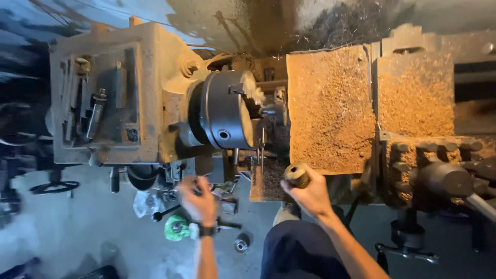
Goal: The person uses a lathe and related tools to machine a metal part in a workshop.
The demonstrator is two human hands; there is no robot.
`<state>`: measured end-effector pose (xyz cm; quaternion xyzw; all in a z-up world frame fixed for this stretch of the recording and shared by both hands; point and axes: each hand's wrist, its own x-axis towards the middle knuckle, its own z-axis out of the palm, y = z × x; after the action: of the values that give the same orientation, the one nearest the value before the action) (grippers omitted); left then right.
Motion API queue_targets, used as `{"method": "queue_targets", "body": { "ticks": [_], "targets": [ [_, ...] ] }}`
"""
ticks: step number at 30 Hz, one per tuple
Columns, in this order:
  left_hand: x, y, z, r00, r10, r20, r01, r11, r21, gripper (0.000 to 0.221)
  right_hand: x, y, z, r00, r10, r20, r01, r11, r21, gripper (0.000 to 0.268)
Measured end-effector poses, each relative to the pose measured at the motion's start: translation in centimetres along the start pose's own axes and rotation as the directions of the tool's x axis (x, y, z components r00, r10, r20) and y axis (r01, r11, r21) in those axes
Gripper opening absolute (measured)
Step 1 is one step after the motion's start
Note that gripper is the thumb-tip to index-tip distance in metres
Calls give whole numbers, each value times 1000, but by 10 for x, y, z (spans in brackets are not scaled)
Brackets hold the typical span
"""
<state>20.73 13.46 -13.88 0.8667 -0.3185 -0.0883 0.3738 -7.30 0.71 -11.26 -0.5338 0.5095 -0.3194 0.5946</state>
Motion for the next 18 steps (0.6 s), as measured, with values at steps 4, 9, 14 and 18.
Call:
{"method": "queue_targets", "body": {
  "ticks": [4, 9, 14, 18],
  "targets": [
    [51, -119, -36, 956, 287, -67, -160, 697, 699, 51, -19, 5, -2, 990, 114, 83, -125, 984, 130, 26],
    [74, -128, -29, 953, -246, 176, 33, 662, 749, 47, -31, 2, -24, 986, 125, 112, -138, 984, 117, 31],
    [95, -218, -2, 1000, 4, 16, -16, 520, 854, 40, -34, -1, -43, 986, 148, 79, -158, 978, 139, 32],
    [81, -169, -1, 982, -64, 177, -106, 590, 801, 42, -33, 6, -50, 987, 140, 73, -148, 981, 127, 29]
  ]
}}
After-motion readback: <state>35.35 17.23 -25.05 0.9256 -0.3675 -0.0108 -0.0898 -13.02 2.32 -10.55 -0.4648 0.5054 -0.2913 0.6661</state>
